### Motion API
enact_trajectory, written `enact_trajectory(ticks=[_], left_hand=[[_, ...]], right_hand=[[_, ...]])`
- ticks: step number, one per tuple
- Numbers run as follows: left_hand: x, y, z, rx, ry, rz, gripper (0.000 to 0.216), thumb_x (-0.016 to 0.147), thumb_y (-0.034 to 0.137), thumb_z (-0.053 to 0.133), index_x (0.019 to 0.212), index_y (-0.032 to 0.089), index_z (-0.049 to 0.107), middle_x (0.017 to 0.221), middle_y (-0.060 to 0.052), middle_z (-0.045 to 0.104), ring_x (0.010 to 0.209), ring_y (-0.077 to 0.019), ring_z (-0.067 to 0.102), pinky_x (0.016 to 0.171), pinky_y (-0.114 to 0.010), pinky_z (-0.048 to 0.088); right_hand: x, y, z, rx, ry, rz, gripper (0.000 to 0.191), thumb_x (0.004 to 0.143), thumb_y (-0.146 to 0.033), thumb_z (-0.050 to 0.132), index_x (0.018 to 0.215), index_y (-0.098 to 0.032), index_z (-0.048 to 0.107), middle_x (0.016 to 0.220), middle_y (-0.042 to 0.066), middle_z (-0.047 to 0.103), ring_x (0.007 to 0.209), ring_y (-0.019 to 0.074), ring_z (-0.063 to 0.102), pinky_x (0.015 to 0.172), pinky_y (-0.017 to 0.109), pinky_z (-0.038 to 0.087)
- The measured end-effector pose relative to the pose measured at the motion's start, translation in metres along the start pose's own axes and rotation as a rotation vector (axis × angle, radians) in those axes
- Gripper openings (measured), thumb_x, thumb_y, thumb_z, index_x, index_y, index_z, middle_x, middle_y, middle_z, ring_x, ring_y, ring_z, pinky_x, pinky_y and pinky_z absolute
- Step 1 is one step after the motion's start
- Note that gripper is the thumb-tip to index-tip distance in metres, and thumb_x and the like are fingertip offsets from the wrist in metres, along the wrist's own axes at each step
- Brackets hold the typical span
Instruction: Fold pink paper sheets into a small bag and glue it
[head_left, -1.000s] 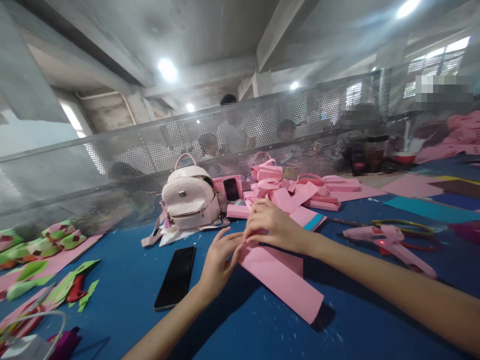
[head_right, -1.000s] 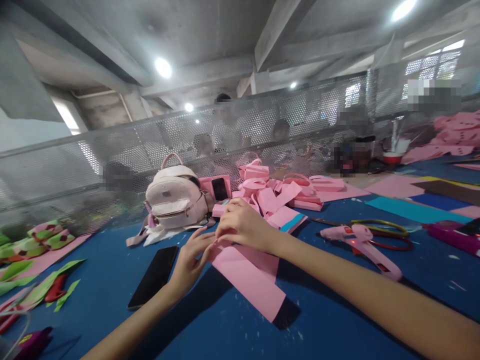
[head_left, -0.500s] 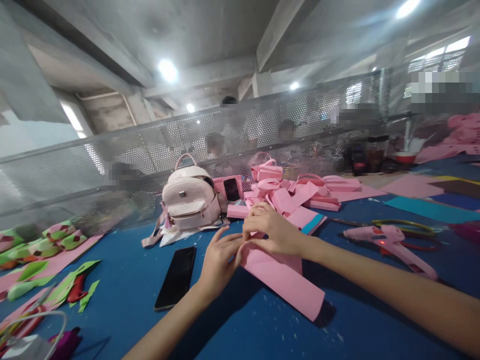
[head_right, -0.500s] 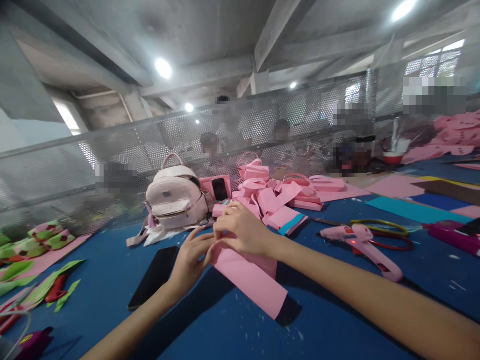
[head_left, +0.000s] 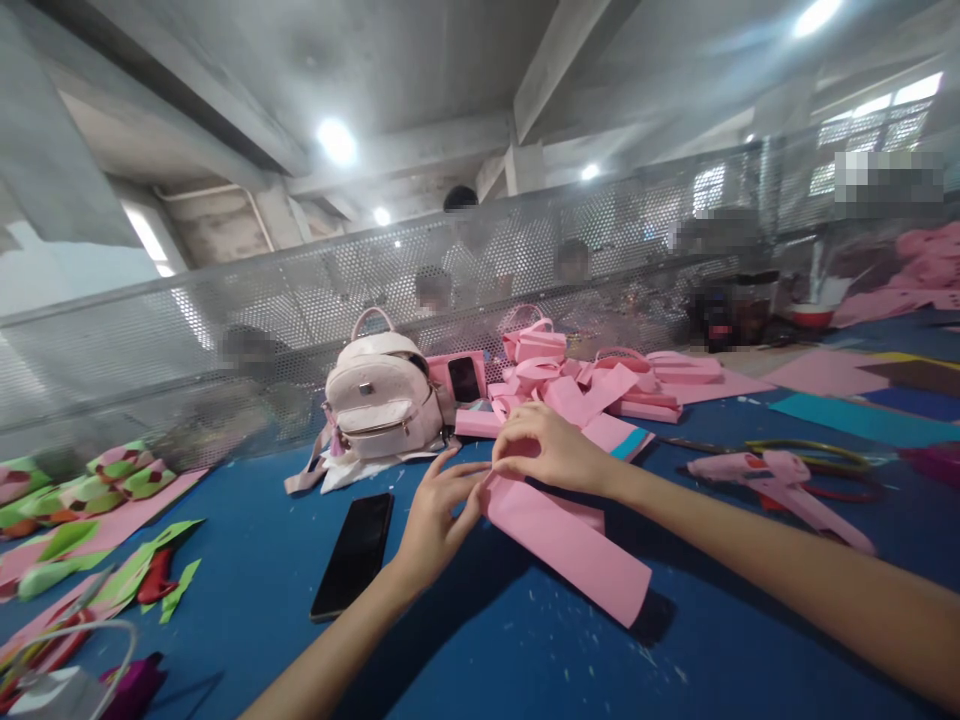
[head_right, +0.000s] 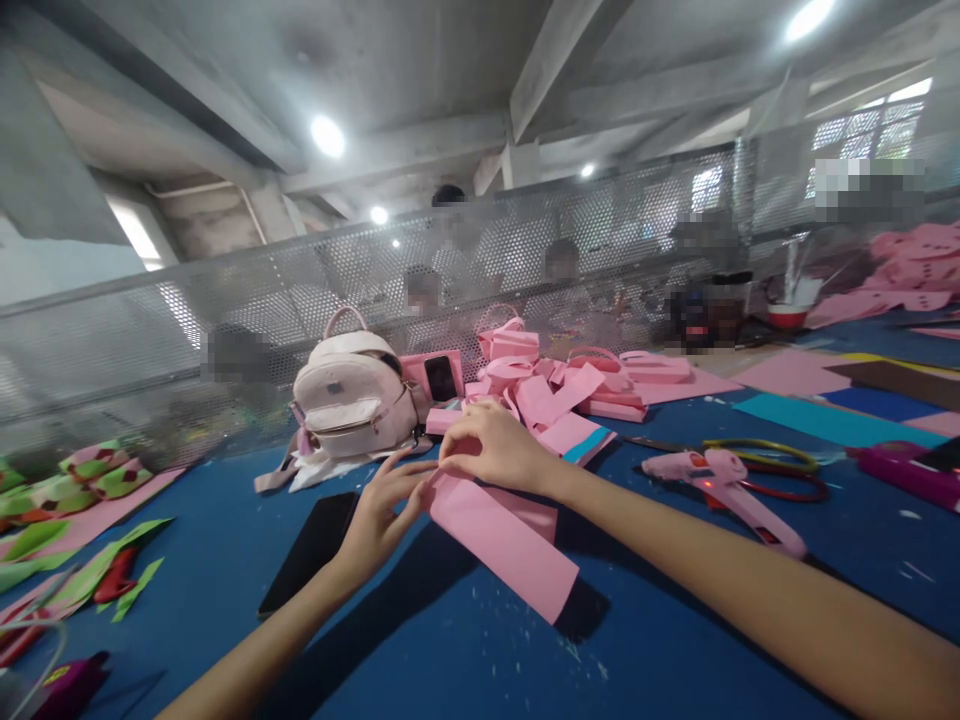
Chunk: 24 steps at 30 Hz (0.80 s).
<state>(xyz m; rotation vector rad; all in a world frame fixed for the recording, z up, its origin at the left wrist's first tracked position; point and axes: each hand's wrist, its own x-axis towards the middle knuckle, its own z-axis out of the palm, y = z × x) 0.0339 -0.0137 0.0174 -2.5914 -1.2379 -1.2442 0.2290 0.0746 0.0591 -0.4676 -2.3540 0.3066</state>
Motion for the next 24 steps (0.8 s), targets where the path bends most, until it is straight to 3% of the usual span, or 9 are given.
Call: enact_trajectory(ticks=[5, 10, 18, 24], left_hand=[[-0.003, -0.004, -0.001, -0.064, 0.01, -0.03, 0.029, 0.1, 0.022, 0.041, 0.102, 0.023, 0.07, 0.119, -0.006, 0.07, 0.11, -0.021, 0.064, 0.112, -0.05, 0.029], [-0.003, -0.017, -0.007, -0.167, -0.09, 0.045, 0.03, 0.099, 0.03, 0.046, 0.123, 0.028, 0.063, 0.126, -0.006, 0.066, 0.117, -0.0225, 0.061, 0.112, -0.051, 0.03], [0.002, -0.023, -0.012, -0.103, -0.041, 0.202, 0.033, 0.085, 0.047, 0.064, 0.113, 0.03, 0.069, 0.108, -0.006, 0.074, 0.103, -0.0247, 0.069, 0.109, -0.053, 0.034], [0.003, -0.019, -0.013, -0.035, 0.034, 0.291, 0.023, 0.085, 0.042, 0.066, 0.103, 0.03, 0.072, 0.099, -0.003, 0.076, 0.096, -0.0213, 0.072, 0.108, -0.048, 0.038]], right_hand=[[0.002, 0.001, -0.004, 0.044, 0.002, -0.015, 0.004, 0.08, -0.021, 0.073, 0.076, -0.021, 0.07, 0.081, -0.001, 0.07, 0.083, 0.0177, 0.059, 0.089, 0.037, 0.036], [0.004, 0.002, -0.012, 0.065, -0.045, -0.025, 0.006, 0.08, -0.019, 0.072, 0.075, -0.02, 0.069, 0.078, -0.001, 0.07, 0.081, 0.0169, 0.057, 0.086, 0.035, 0.037], [0.001, -0.003, -0.011, 0.129, -0.131, -0.063, 0.005, 0.082, -0.022, 0.069, 0.078, -0.02, 0.07, 0.081, 0.001, 0.068, 0.086, 0.0186, 0.056, 0.085, 0.036, 0.039], [0.002, -0.005, -0.01, 0.213, -0.145, -0.07, 0.005, 0.082, -0.021, 0.069, 0.077, -0.019, 0.07, 0.079, 0.001, 0.068, 0.083, 0.018, 0.056, 0.08, 0.033, 0.041]])
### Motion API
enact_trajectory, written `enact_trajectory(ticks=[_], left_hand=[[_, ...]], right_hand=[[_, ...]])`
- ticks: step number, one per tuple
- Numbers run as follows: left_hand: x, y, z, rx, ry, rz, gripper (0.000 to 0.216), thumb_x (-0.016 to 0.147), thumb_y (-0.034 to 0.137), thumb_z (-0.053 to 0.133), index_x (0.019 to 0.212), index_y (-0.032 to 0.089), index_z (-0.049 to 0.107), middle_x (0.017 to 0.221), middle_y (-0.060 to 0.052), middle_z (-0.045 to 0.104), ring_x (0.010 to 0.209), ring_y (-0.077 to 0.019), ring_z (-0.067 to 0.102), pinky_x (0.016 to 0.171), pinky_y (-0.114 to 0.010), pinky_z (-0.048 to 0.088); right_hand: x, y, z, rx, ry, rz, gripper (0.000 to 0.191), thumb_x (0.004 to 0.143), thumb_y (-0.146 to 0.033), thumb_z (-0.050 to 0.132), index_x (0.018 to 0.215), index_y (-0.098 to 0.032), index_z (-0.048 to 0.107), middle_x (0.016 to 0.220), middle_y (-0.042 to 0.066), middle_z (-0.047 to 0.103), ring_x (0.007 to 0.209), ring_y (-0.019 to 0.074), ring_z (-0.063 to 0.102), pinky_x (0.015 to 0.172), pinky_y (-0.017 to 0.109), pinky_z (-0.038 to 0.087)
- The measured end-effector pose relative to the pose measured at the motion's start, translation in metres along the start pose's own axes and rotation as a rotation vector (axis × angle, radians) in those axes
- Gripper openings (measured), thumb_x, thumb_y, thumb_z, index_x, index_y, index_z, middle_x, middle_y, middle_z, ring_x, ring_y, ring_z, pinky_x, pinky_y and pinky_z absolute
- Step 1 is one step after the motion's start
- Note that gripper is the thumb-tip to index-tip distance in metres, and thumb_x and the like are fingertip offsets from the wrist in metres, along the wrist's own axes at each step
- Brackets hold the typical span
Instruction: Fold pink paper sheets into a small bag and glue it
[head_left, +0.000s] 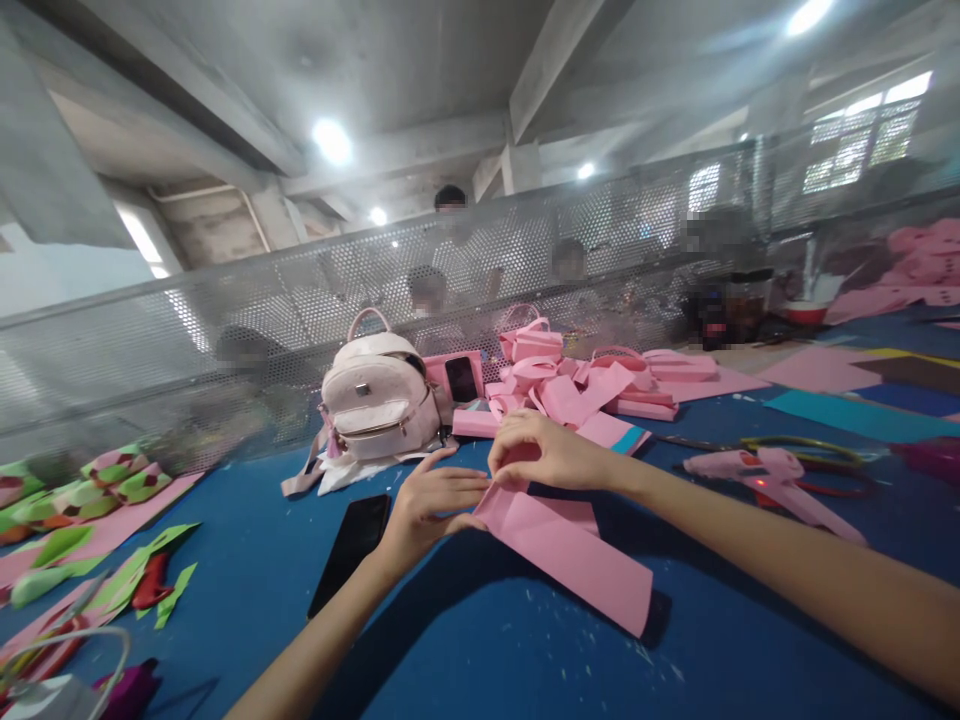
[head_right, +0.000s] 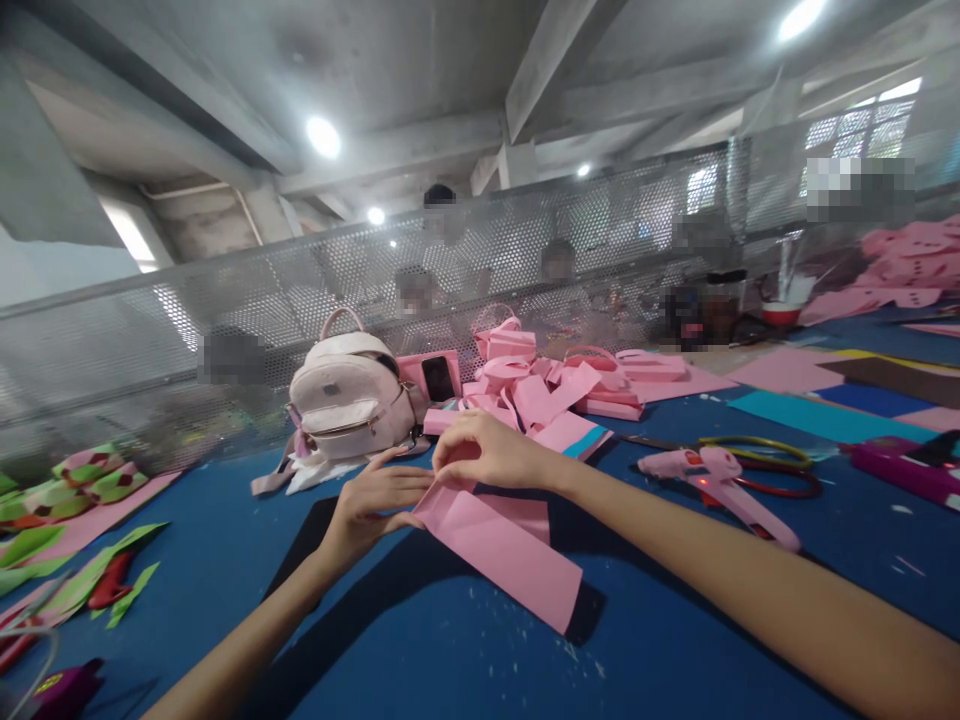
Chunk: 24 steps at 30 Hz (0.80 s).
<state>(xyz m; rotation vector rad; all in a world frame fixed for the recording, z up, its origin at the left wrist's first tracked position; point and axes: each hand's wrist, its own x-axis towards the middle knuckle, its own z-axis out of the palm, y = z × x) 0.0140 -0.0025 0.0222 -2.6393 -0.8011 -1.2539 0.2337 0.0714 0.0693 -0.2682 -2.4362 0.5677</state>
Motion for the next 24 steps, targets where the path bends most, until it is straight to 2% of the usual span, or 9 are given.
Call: enact_trajectory(ticks=[5, 10, 12, 20, 24], left_hand=[[0.0, 0.001, -0.002, 0.034, -0.003, -0.017, 0.019, 0.092, 0.034, 0.06, 0.106, 0.028, 0.071, 0.1, -0.002, 0.076, 0.094, -0.0201, 0.072, 0.109, -0.048, 0.037], [0.003, 0.009, -0.002, 0.004, 0.006, -0.247, 0.023, 0.097, 0.026, 0.05, 0.101, 0.026, 0.073, 0.105, -0.004, 0.075, 0.099, -0.0207, 0.07, 0.103, -0.046, 0.042], [0.004, 0.014, 0.0, 0.017, 0.022, -0.295, 0.023, 0.096, 0.025, 0.051, 0.096, 0.026, 0.074, 0.104, -0.003, 0.075, 0.095, -0.0207, 0.071, 0.1, -0.046, 0.044], [0.011, 0.025, 0.003, 0.226, -0.016, -0.301, 0.021, 0.093, 0.02, 0.053, 0.089, 0.025, 0.073, 0.092, -0.001, 0.077, 0.083, -0.0192, 0.073, 0.097, -0.046, 0.047], [0.013, 0.026, -0.002, 0.258, -0.034, -0.294, 0.022, 0.092, 0.02, 0.053, 0.083, 0.024, 0.073, 0.09, 0.0, 0.077, 0.077, -0.018, 0.072, 0.097, -0.045, 0.048]], right_hand=[[0.0, 0.003, 0.0, 0.015, 0.043, 0.02, 0.007, 0.083, -0.022, 0.066, 0.076, -0.019, 0.068, 0.079, 0.001, 0.068, 0.08, 0.0176, 0.059, 0.078, 0.033, 0.043], [-0.001, 0.003, 0.003, -0.121, 0.163, 0.01, 0.009, 0.084, -0.023, 0.066, 0.076, -0.02, 0.066, 0.08, 0.001, 0.068, 0.08, 0.0178, 0.058, 0.084, 0.036, 0.04], [-0.001, 0.001, 0.005, -0.174, 0.177, -0.002, 0.007, 0.084, -0.022, 0.066, 0.078, -0.02, 0.066, 0.081, 0.0, 0.068, 0.081, 0.0179, 0.057, 0.088, 0.037, 0.037], [-0.001, -0.002, 0.006, -0.225, 0.182, 0.0, 0.011, 0.081, -0.021, 0.071, 0.072, -0.02, 0.065, 0.077, -0.002, 0.067, 0.082, 0.0177, 0.056, 0.091, 0.037, 0.033], [0.0, -0.002, 0.007, -0.224, 0.181, -0.002, 0.009, 0.084, -0.023, 0.07, 0.075, -0.021, 0.068, 0.077, -0.001, 0.067, 0.082, 0.018, 0.057, 0.09, 0.038, 0.035]])
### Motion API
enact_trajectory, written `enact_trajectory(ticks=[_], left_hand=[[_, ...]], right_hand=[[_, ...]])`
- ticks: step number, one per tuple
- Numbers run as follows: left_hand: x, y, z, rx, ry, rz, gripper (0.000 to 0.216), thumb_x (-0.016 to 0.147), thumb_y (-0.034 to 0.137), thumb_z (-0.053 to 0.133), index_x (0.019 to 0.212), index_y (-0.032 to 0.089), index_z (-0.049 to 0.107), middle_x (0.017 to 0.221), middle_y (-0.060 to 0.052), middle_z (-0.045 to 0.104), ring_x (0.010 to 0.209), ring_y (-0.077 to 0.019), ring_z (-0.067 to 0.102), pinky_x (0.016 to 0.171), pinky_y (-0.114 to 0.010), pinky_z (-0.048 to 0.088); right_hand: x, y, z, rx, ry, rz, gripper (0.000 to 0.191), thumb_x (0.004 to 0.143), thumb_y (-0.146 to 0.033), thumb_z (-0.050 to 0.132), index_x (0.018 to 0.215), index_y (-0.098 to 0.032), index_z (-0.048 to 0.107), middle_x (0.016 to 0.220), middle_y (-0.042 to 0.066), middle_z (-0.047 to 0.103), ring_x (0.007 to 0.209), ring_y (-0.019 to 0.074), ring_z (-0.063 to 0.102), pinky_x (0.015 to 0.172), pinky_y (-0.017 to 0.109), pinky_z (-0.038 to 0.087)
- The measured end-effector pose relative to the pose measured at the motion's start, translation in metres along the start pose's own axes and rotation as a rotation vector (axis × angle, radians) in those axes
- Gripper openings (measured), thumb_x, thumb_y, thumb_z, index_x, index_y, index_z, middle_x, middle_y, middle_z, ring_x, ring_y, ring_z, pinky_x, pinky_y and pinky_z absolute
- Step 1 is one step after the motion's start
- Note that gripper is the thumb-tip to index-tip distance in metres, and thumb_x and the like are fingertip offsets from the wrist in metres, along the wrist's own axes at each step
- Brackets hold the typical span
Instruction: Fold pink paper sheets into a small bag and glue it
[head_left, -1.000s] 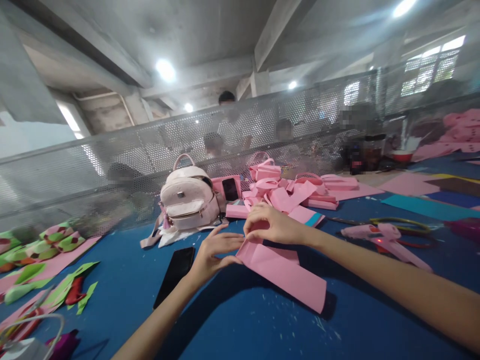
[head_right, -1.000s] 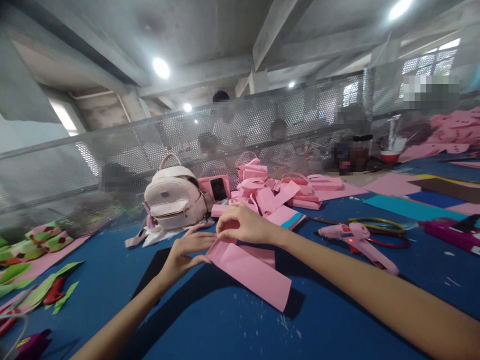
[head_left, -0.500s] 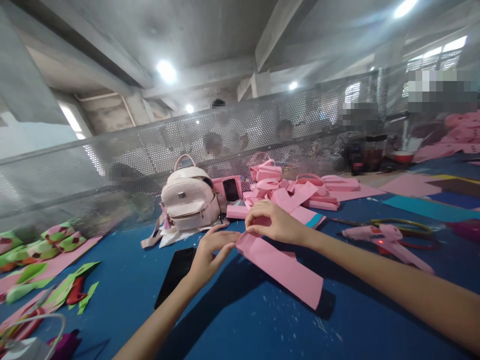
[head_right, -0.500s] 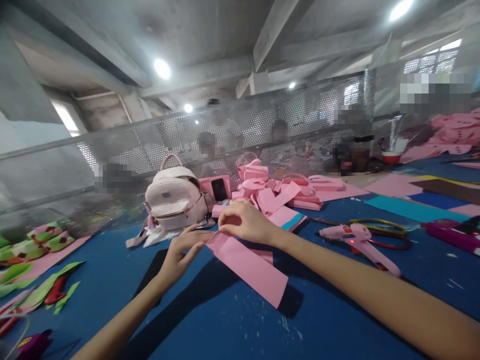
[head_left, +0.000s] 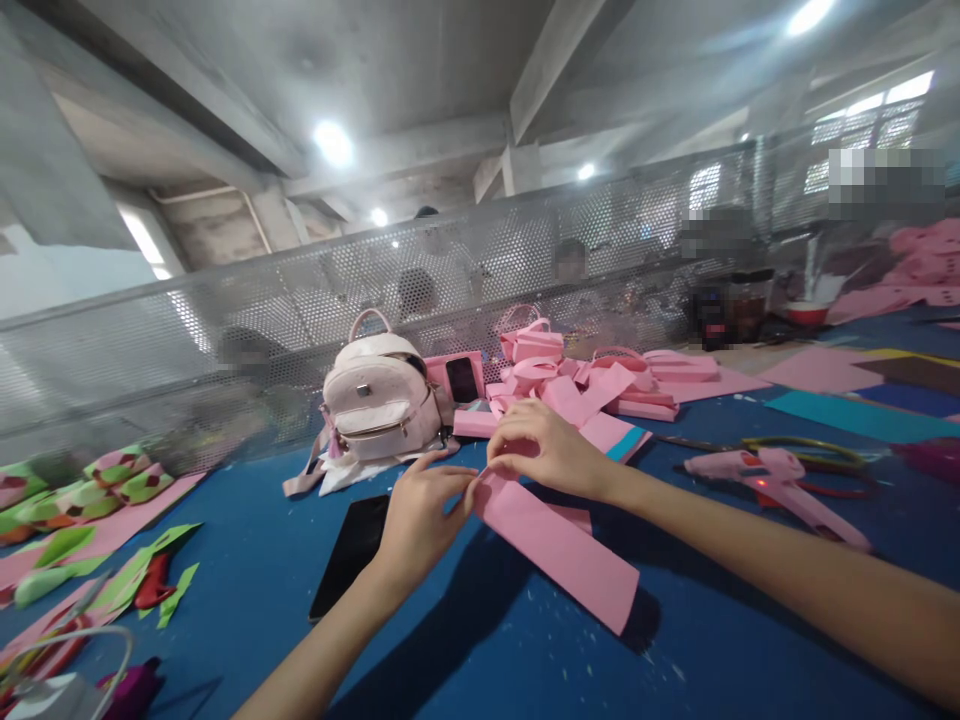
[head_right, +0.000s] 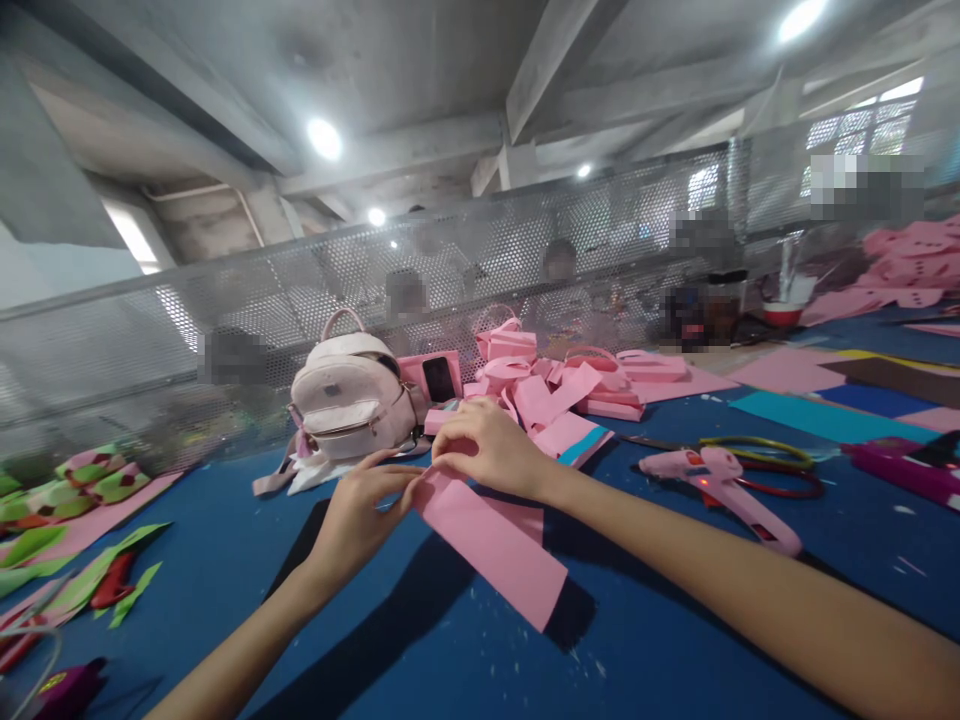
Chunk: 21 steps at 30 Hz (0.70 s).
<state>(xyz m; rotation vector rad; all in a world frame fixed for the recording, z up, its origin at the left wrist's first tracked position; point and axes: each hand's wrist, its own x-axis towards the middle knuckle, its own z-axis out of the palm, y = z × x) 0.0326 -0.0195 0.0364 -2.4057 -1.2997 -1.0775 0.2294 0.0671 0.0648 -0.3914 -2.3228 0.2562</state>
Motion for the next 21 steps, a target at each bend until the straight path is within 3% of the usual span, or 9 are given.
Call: enact_trajectory(ticks=[3, 7, 10, 13, 17, 21], left_hand=[[0.001, -0.005, -0.006, -0.059, 0.011, -0.035, 0.022, 0.093, 0.024, 0.053, 0.082, 0.025, 0.073, 0.088, 0.001, 0.077, 0.079, -0.0192, 0.071, 0.099, -0.045, 0.046], [0.003, -0.018, -0.012, -0.161, 0.089, -0.128, 0.026, 0.093, 0.03, 0.054, 0.076, 0.022, 0.072, 0.078, 0.001, 0.076, 0.069, -0.0178, 0.069, 0.097, -0.041, 0.046], [0.002, -0.026, -0.014, -0.179, 0.145, -0.197, 0.032, 0.094, 0.033, 0.053, 0.073, 0.017, 0.071, 0.074, -0.002, 0.074, 0.069, -0.0188, 0.068, 0.076, -0.032, 0.053], [0.001, -0.027, -0.013, -0.209, 0.159, -0.239, 0.032, 0.093, 0.034, 0.054, 0.075, 0.015, 0.073, 0.073, -0.003, 0.074, 0.067, -0.0188, 0.068, 0.059, -0.024, 0.05], [-0.002, -0.02, -0.01, -0.245, 0.137, -0.226, 0.03, 0.093, 0.033, 0.056, 0.079, 0.015, 0.075, 0.076, -0.003, 0.075, 0.067, -0.0178, 0.068, 0.06, -0.022, 0.048], [-0.003, -0.011, -0.007, -0.268, 0.089, -0.18, 0.029, 0.093, 0.031, 0.055, 0.082, 0.015, 0.075, 0.074, -0.003, 0.074, 0.064, -0.0155, 0.067, 0.059, -0.02, 0.047]], right_hand=[[0.0, 0.002, -0.001, -0.005, 0.018, -0.046, 0.004, 0.087, -0.023, 0.065, 0.087, -0.022, 0.069, 0.09, 0.001, 0.07, 0.092, 0.02, 0.058, 0.092, 0.039, 0.036], [-0.001, 0.006, -0.003, -0.126, 0.176, -0.082, 0.032, 0.086, -0.023, 0.065, 0.117, -0.026, 0.06, 0.12, 0.005, 0.063, 0.119, 0.0253, 0.049, 0.106, 0.047, 0.03], [-0.002, 0.008, -0.003, -0.242, 0.257, -0.056, 0.042, 0.085, -0.026, 0.066, 0.126, -0.027, 0.054, 0.132, 0.008, 0.054, 0.129, 0.027, 0.04, 0.109, 0.05, 0.028], [-0.003, 0.008, -0.001, -0.344, 0.217, -0.063, 0.057, 0.082, -0.035, 0.07, 0.134, -0.027, 0.048, 0.148, 0.009, 0.037, 0.139, 0.0297, 0.028, 0.113, 0.052, 0.024], [-0.005, 0.004, 0.003, -0.386, 0.179, -0.071, 0.067, 0.077, -0.039, 0.074, 0.137, -0.027, 0.046, 0.155, 0.01, 0.025, 0.144, 0.0312, 0.016, 0.115, 0.053, 0.017], [-0.006, -0.004, 0.005, -0.318, 0.193, -0.035, 0.049, 0.075, -0.03, 0.074, 0.121, -0.028, 0.058, 0.152, 0.007, 0.031, 0.143, 0.0296, 0.019, 0.115, 0.052, 0.016]])
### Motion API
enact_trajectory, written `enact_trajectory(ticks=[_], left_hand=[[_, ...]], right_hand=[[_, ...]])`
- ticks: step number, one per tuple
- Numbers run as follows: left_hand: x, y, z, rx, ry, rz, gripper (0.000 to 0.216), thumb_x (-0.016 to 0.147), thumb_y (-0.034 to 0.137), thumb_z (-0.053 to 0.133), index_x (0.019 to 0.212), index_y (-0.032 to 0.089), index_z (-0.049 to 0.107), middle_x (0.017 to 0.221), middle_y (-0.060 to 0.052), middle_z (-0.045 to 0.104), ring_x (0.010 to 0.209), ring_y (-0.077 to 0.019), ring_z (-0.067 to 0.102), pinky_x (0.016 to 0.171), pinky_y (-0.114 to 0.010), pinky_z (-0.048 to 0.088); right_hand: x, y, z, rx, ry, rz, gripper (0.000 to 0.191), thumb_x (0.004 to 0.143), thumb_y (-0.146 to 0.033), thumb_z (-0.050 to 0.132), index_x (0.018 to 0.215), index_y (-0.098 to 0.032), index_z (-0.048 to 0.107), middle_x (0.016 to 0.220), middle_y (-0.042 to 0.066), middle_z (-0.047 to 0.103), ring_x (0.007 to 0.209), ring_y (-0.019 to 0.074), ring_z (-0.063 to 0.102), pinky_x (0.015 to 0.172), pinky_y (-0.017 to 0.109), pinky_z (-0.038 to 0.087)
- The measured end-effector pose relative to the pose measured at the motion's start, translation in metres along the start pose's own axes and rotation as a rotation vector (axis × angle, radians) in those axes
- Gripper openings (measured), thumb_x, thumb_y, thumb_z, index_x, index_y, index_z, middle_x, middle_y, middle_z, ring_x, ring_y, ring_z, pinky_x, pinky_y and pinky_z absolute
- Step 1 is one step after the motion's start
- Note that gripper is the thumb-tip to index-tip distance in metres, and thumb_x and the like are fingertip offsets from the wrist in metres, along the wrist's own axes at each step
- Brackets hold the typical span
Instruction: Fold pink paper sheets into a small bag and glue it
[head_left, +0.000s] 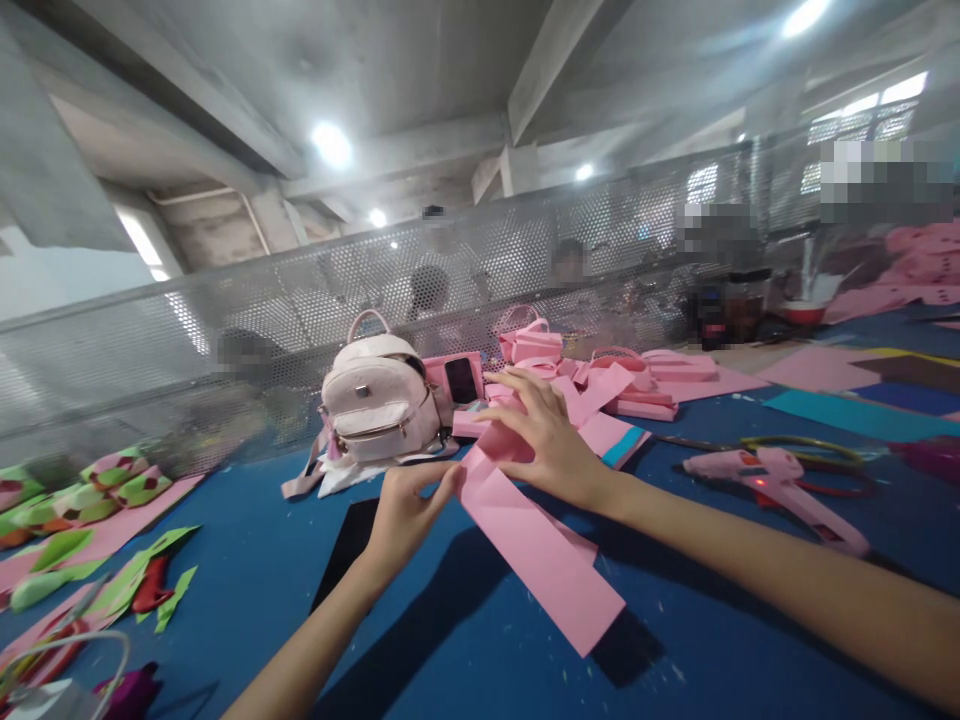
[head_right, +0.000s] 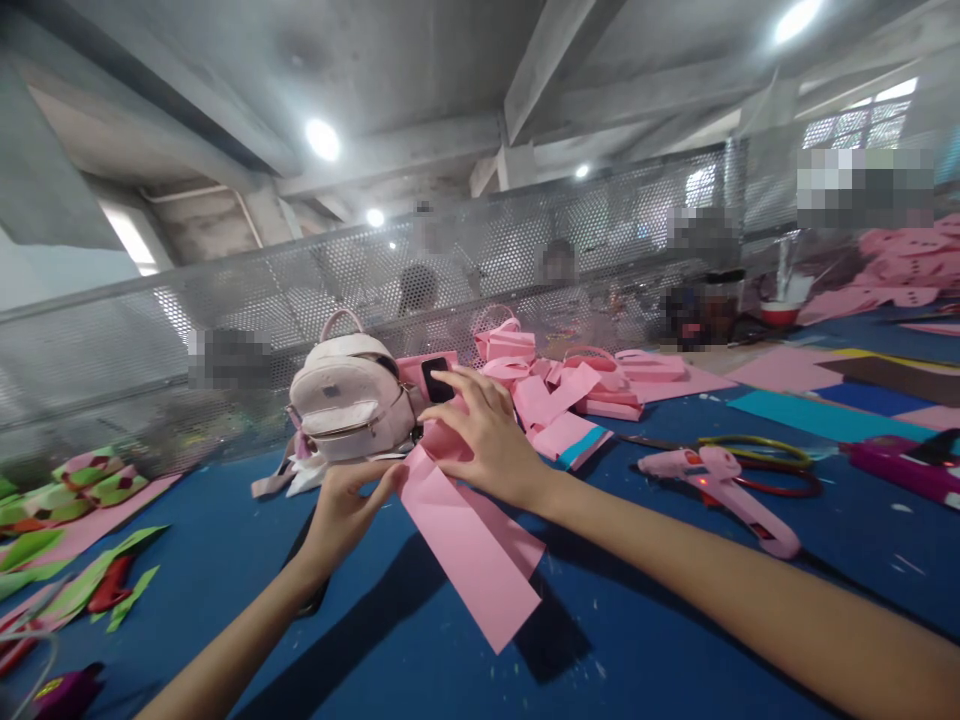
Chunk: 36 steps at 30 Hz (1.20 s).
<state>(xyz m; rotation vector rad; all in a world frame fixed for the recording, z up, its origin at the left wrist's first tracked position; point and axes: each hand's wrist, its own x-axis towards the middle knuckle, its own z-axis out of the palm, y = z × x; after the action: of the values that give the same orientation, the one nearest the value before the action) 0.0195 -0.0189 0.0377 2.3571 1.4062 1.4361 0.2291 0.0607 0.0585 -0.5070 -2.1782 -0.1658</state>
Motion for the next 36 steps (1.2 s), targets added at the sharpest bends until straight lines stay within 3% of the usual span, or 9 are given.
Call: enact_trajectory(ticks=[4, 7, 12, 14, 18, 22, 26, 30, 36], left_hand=[[-0.002, 0.004, 0.004, 0.005, -0.036, 0.027, 0.026, 0.093, 0.029, 0.056, 0.086, 0.015, 0.076, 0.072, -0.002, 0.073, 0.063, -0.0143, 0.066, 0.059, -0.019, 0.045], [-0.003, 0.004, 0.005, 0.004, -0.062, 0.027, 0.023, 0.093, 0.029, 0.057, 0.09, 0.017, 0.076, 0.073, -0.001, 0.074, 0.063, -0.0144, 0.067, 0.059, -0.019, 0.045], [-0.001, 0.005, 0.005, -0.043, -0.101, -0.004, 0.025, 0.095, 0.03, 0.053, 0.103, 0.021, 0.075, 0.093, -0.003, 0.077, 0.082, -0.0182, 0.071, 0.071, -0.023, 0.051], [0.001, 0.005, 0.004, -0.132, -0.099, -0.076, 0.026, 0.095, 0.032, 0.053, 0.107, 0.023, 0.074, 0.104, -0.004, 0.075, 0.094, -0.0204, 0.07, 0.082, -0.026, 0.051], [0.006, 0.0, 0.003, -0.477, -0.167, -0.213, 0.025, 0.087, 0.036, 0.065, 0.106, 0.024, 0.075, 0.113, -0.004, 0.072, 0.107, -0.025, 0.066, 0.093, -0.032, 0.049], [0.006, -0.011, 0.005, -0.618, -0.192, -0.218, 0.03, 0.077, 0.04, 0.076, 0.102, 0.024, 0.076, 0.104, -0.006, 0.075, 0.101, -0.027, 0.067, 0.09, -0.034, 0.05], [0.003, -0.016, 0.009, -0.729, -0.16, -0.2, 0.035, 0.067, 0.048, 0.081, 0.088, 0.02, 0.077, 0.09, -0.006, 0.074, 0.088, -0.0236, 0.067, 0.082, -0.032, 0.051], [0.002, -0.013, 0.016, -0.833, -0.102, -0.162, 0.049, 0.056, 0.059, 0.083, 0.078, 0.019, 0.067, 0.083, -0.001, 0.064, 0.078, -0.0158, 0.058, 0.072, -0.025, 0.047], [-0.003, -0.009, 0.021, -0.88, -0.101, -0.143, 0.048, 0.058, 0.058, 0.083, 0.069, 0.017, 0.061, 0.077, 0.0, 0.06, 0.071, -0.0129, 0.054, 0.066, -0.023, 0.044]], right_hand=[[0.001, -0.007, -0.003, 0.052, 0.005, 0.002, 0.025, 0.072, -0.015, 0.072, 0.093, -0.028, 0.069, 0.145, 0.002, 0.043, 0.14, 0.0281, 0.025, 0.113, 0.049, 0.017], [0.003, -0.01, -0.005, 0.08, 0.007, -0.021, 0.02, 0.071, -0.008, 0.069, 0.08, -0.027, 0.071, 0.135, 0.0, 0.055, 0.134, 0.0267, 0.034, 0.11, 0.048, 0.019], [0.006, -0.008, -0.008, 0.19, -0.07, -0.017, 0.02, 0.07, -0.005, 0.066, 0.073, -0.024, 0.069, 0.09, -0.004, 0.071, 0.104, 0.0206, 0.056, 0.11, 0.05, 0.015], [0.007, -0.005, -0.008, 0.228, -0.083, 0.038, 0.021, 0.069, -0.003, 0.065, 0.074, -0.023, 0.07, 0.078, -0.003, 0.07, 0.093, 0.0192, 0.059, 0.107, 0.049, 0.022], [0.006, 0.001, -0.003, 0.465, -0.135, 0.227, 0.017, 0.071, -0.008, 0.061, 0.076, -0.02, 0.071, 0.078, 0.001, 0.071, 0.082, 0.0191, 0.062, 0.083, 0.035, 0.045], [0.004, 0.003, 0.002, 0.771, -0.203, 0.332, 0.013, 0.072, -0.013, 0.06, 0.078, -0.017, 0.071, 0.078, 0.001, 0.071, 0.074, 0.0164, 0.064, 0.068, 0.026, 0.048], [0.004, -0.003, 0.001, 0.875, -0.244, 0.353, 0.009, 0.073, -0.018, 0.065, 0.078, -0.016, 0.073, 0.076, 0.002, 0.071, 0.073, 0.0162, 0.065, 0.067, 0.025, 0.049], [0.003, -0.014, -0.001, 0.954, -0.266, 0.356, 0.011, 0.075, -0.024, 0.069, 0.082, -0.017, 0.075, 0.079, 0.002, 0.073, 0.074, 0.0165, 0.066, 0.068, 0.025, 0.05], [0.003, -0.029, -0.007, 1.005, -0.265, 0.345, 0.007, 0.075, -0.021, 0.07, 0.079, -0.017, 0.075, 0.076, 0.0, 0.071, 0.072, 0.0139, 0.064, 0.069, 0.023, 0.049]])
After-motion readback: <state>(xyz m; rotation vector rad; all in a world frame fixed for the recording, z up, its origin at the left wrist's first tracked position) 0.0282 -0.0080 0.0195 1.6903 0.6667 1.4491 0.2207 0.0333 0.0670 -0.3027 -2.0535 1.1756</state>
